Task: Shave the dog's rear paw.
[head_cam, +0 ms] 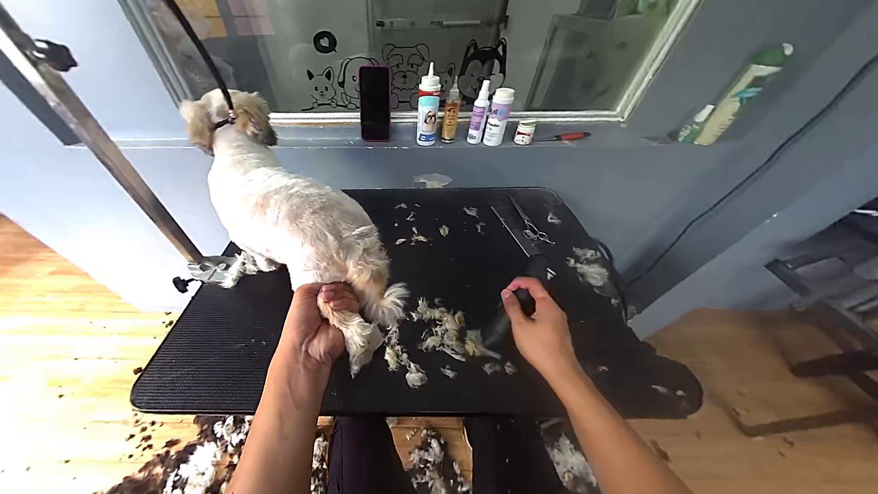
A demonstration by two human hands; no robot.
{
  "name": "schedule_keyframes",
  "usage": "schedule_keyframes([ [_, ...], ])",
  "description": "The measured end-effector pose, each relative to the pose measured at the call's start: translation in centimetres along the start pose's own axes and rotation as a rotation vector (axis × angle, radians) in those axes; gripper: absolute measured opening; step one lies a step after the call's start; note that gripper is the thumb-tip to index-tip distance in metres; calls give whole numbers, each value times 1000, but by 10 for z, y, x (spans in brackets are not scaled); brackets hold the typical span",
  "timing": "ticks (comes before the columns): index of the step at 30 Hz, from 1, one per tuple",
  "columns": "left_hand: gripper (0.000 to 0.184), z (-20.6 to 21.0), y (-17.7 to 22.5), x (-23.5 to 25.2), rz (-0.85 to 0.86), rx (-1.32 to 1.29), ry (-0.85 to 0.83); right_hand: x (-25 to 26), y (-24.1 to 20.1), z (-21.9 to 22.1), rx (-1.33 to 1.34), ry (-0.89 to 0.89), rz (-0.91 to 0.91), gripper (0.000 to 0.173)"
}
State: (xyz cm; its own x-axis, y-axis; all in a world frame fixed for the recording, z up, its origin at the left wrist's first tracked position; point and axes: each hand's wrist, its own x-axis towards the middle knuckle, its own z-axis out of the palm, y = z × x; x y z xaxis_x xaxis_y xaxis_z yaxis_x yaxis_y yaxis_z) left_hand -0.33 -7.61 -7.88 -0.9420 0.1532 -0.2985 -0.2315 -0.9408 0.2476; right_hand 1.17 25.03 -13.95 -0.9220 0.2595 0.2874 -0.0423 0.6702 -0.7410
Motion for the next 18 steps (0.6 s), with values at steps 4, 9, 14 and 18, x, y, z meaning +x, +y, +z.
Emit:
schedule_keyframes([
  [4, 34, 5, -7, -10, 25, -22, 36, -17, -23, -17, 372, -146, -124, 98],
  [9, 35, 7, -8, -14, 45, 21, 8, -51, -62, -21, 1240, -383, 493, 41],
  [14, 33, 6, -11, -9, 90, 56, -67, -73, -81, -7, 1504, -328, 596, 37],
  [18, 32, 3, -10, -8, 96, 52, -143, -78, -99, -7, 1420, -398, 408, 39],
])
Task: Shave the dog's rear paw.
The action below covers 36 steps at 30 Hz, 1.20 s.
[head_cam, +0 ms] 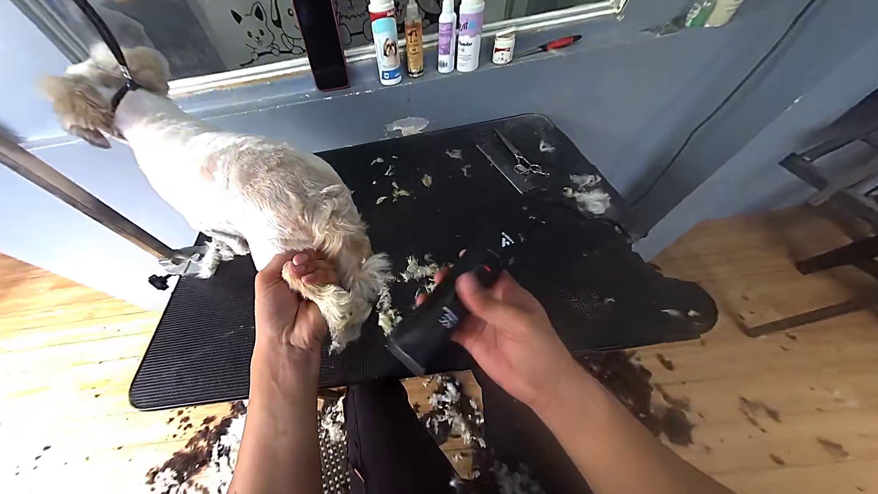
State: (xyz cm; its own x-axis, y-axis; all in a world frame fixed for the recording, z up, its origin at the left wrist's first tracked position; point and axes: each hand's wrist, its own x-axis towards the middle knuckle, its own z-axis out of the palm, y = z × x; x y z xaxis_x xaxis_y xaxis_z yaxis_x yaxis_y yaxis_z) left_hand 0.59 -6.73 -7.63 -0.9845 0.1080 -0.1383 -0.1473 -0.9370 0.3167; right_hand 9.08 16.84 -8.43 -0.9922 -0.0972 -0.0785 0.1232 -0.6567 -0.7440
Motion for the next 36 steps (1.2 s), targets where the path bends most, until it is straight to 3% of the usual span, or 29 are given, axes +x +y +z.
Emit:
schedule_keyframes([
  [2, 33, -1, 1, 1, -23, -2, -12, -2, -3, 15, -177, 22, -36, 44],
  [6, 31, 0, 4, 2, -79, -28, -24, 4, -6, 27, -330, -210, -393, 59],
  [12, 35, 4, 7, 0, -115, -58, -44, 29, -2, 45, -456, -359, -822, 55],
  [18, 34, 2, 10, 0, -132, -78, -65, 37, 8, 47, -448, -402, -691, 54],
  [27, 35, 6, 17, -4, -122, -20, -56, 24, 21, 31, -506, -577, -763, 54],
  [32, 34, 12, 16, -6, -89, -16, -58, 27, 17, 41, -394, -531, -872, 55],
  [36, 34, 15, 13, -5, -41, 12, -20, 27, 17, 36, -451, -603, -799, 53],
])
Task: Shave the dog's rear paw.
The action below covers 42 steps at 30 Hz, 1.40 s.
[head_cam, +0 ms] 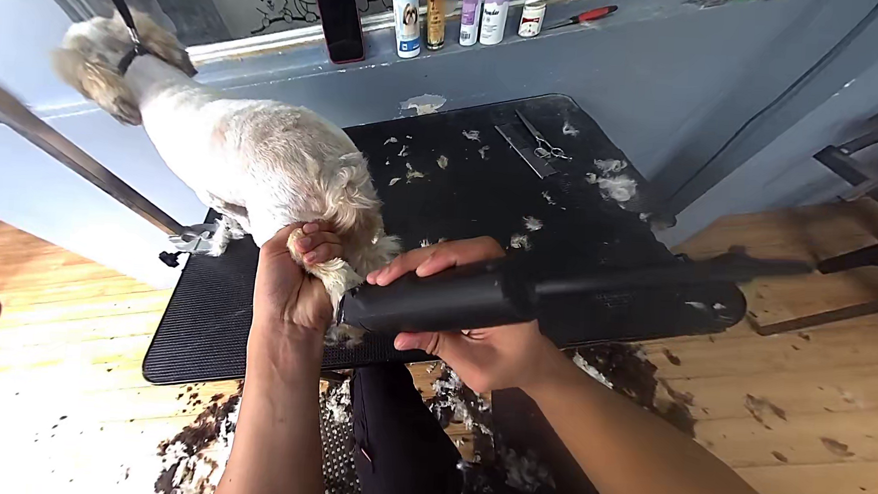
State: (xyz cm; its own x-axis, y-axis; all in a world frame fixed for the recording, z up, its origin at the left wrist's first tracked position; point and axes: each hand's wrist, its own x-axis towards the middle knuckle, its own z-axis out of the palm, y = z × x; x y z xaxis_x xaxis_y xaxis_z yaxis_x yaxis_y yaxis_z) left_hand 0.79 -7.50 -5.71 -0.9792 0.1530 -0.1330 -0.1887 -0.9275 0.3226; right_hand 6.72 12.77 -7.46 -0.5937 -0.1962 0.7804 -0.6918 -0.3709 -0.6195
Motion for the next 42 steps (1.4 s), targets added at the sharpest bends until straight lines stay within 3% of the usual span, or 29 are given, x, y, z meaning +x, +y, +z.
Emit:
schedule_keyframes([
  [3, 35, 2, 2, -1, 3, -1, -34, 3, 0, -2, 36, 103, -61, 57],
  [7, 32, 1, 2, -2, 0, 8, -48, 0, 7, -3, -26, 73, -34, 55],
  [10, 34, 3, 3, -1, -2, -22, -57, -6, 0, -4, 93, 294, 115, 51],
  [13, 38, 5, 1, -3, 34, -57, -57, -12, -21, -2, 295, 594, 441, 41],
  [15, 39, 5, -1, -3, 59, -68, -42, -18, -36, -7, 476, 656, 648, 41],
  [16, 39, 5, -1, -2, 68, -65, -36, -26, -38, -9, 527, 633, 669, 45],
  [19, 39, 4, -4, -1, 104, -52, -39, -52, -25, -13, 392, 522, 409, 64],
  [21, 42, 4, -5, 0, 112, -76, -60, -63, -15, -11, 246, 522, 286, 60],
  [31, 42, 3, -11, 0, 102, -79, -143, -62, -2, 17, 186, 604, 130, 60],
  [38, 41, 0, -17, -4, 181, 46, -142, -49, 3, 31, 302, 715, 191, 60],
  [42, 41, 6, -20, 1, 203, -77, -94, -58, 5, 28, 423, 756, 225, 48],
])
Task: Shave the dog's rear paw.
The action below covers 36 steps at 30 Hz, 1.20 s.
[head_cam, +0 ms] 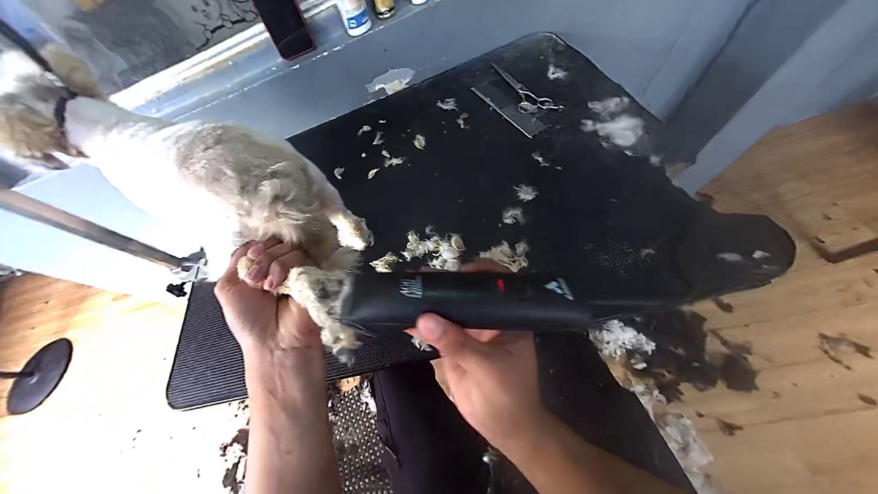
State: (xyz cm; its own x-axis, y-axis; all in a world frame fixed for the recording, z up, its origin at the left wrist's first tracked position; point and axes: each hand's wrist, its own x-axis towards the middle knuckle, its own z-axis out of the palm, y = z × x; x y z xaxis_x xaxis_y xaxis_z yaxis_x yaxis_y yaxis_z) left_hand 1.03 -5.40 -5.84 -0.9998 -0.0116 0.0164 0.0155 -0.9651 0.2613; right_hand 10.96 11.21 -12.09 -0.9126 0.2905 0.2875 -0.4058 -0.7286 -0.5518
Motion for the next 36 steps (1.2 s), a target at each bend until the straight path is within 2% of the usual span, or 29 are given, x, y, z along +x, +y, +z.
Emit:
schedule_keyframes([
  [5, 39, 3, -5, 1, -7, -64, -1, -12, 9, -14, -165, -8, -118, 59],
  [16, 39, 1, -8, 3, 56, -23, 25, -6, 13, -2, -217, -29, -185, 57],
  [20, 44, 3, -10, 2, 74, 17, 27, -4, 14, 6, -180, 32, -157, 56],
  [25, 41, 0, -13, 1, 61, 38, -13, -1, 16, 21, -90, 118, -110, 56],
  [27, 42, 0, -14, 1, 75, 36, -6, 2, 14, 26, 48, 147, -17, 49],
  [30, 44, -2, -13, 0, 81, 41, -2, 14, -5, 32, 460, 356, 353, 26],
  [31, 44, -2, -13, 0, 82, 45, 3, 18, -9, 29, 512, 391, 393, 25],
  [33, 44, -2, -10, 0, 81, 48, 5, 17, -5, 14, 365, 271, 242, 30],
  [36, 45, -3, -7, 0, 85, 57, 4, 9, 3, -13, -10, 56, -59, 52],
])
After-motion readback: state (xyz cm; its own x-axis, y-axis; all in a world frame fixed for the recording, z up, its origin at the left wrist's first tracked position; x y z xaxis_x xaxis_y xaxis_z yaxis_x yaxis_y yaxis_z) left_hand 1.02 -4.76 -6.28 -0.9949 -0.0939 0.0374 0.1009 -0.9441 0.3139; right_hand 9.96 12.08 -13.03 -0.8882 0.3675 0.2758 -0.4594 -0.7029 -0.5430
